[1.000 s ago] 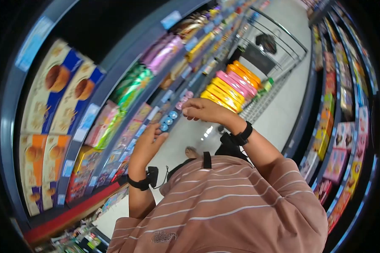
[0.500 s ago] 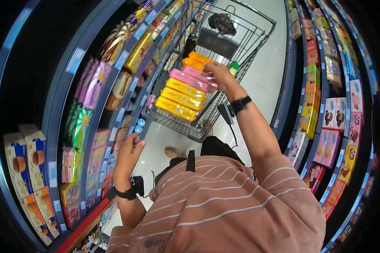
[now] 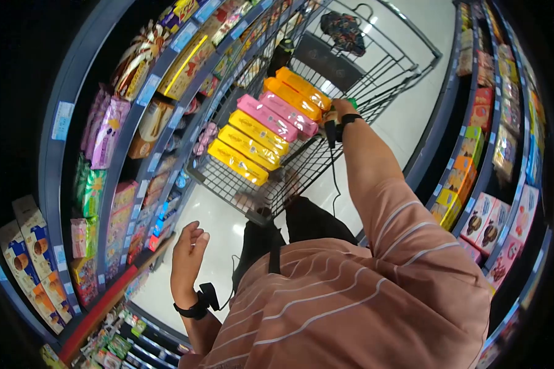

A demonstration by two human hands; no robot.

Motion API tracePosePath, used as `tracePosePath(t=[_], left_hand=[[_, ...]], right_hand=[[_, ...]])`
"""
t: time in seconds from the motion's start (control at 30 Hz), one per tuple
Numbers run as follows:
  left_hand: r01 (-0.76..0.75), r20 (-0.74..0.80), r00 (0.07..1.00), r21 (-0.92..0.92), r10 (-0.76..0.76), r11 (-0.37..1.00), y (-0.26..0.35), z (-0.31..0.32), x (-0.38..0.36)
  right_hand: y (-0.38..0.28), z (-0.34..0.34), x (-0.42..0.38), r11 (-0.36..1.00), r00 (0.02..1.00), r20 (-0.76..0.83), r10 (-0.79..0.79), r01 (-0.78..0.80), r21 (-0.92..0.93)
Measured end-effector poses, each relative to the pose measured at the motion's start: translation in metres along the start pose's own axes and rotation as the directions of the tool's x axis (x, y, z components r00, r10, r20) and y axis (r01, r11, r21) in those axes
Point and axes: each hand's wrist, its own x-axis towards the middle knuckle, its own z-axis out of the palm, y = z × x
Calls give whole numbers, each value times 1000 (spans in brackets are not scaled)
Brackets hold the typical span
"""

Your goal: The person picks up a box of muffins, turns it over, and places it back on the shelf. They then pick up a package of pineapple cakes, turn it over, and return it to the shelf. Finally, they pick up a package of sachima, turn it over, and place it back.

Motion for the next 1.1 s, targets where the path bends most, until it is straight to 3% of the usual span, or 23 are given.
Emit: tracePosePath(t=[0.03, 0.07, 0.13, 0.2, 0.27, 0.4, 0.47, 0.53, 0.6, 0.67, 0.7, 0.73, 0.83, 0.9, 0.97, 1.07, 1.1], left_hand=[[22, -17, 1000, -1, -22, 1000, -1, 2, -2], [31, -31, 999, -8, -32, 999, -2, 2, -3], [46, -55, 997, -22, -47, 999, -5, 4, -4], [71, -52, 996, -15, -72, 997, -7, 7, 0], [86, -50, 995, -28, -87, 996, -8, 11, 4], [108, -59, 992, -69, -112, 992, -2, 16, 8], [123, -52, 990, -78, -128, 989, -7, 18, 10], [134, -48, 989, -73, -138, 988, -10, 17, 12], [146, -45, 988, -64, -149, 987, -11, 17, 15], [156, -46, 986, -47, -158, 987, -10, 17, 18], [161, -41, 986, -50, -163, 986, -10, 18, 20], [164, -36, 986, -53, -166, 985, -12, 20, 22], [163, -18, 986, -55, -164, 985, -11, 23, 26], [160, -10, 987, -58, -161, 985, -11, 25, 28], [159, -5, 987, -63, -160, 985, -12, 28, 30], [156, -6, 988, -69, -157, 985, -11, 29, 30], [157, -1, 988, -71, -157, 985, -12, 30, 31]], right_hand=[[-23, 5, -33, 989, 993, -27, 115, -117, -93], [22, -11, 48, 926, 975, 163, -148, 195, -324], [50, -19, 58, 833, 908, 163, -386, 419, -361], [-1, -15, -21, 708, 924, 214, -318, 382, -594], [31, -15, 39, 153, 807, 370, -460, 482, -863], [17, -5, 36, 166, 856, 446, -262, 495, -853], [35, 1, 65, 596, 909, 347, -232, 415, -688], [36, -3, 72, 126, 817, 499, -288, 549, -826], [32, 0, 55, 629, 910, 335, -245, 412, -659], [25, 8, 45, 873, 975, 207, -82, 170, -457], [23, 14, 51, 910, 988, 153, 27, 39, -413], [22, 18, 56, 929, 985, 104, 140, -94, -358], [34, 24, 64, 949, 971, 128, 201, -160, -272], [48, 29, 83, 861, 979, 201, 35, 73, -504], [56, 29, 91, 720, 973, 227, -50, 192, -667], [48, 32, 73, 608, 986, 142, -88, 166, -776], [34, 27, 58, 628, 990, 104, -97, 142, -765]])
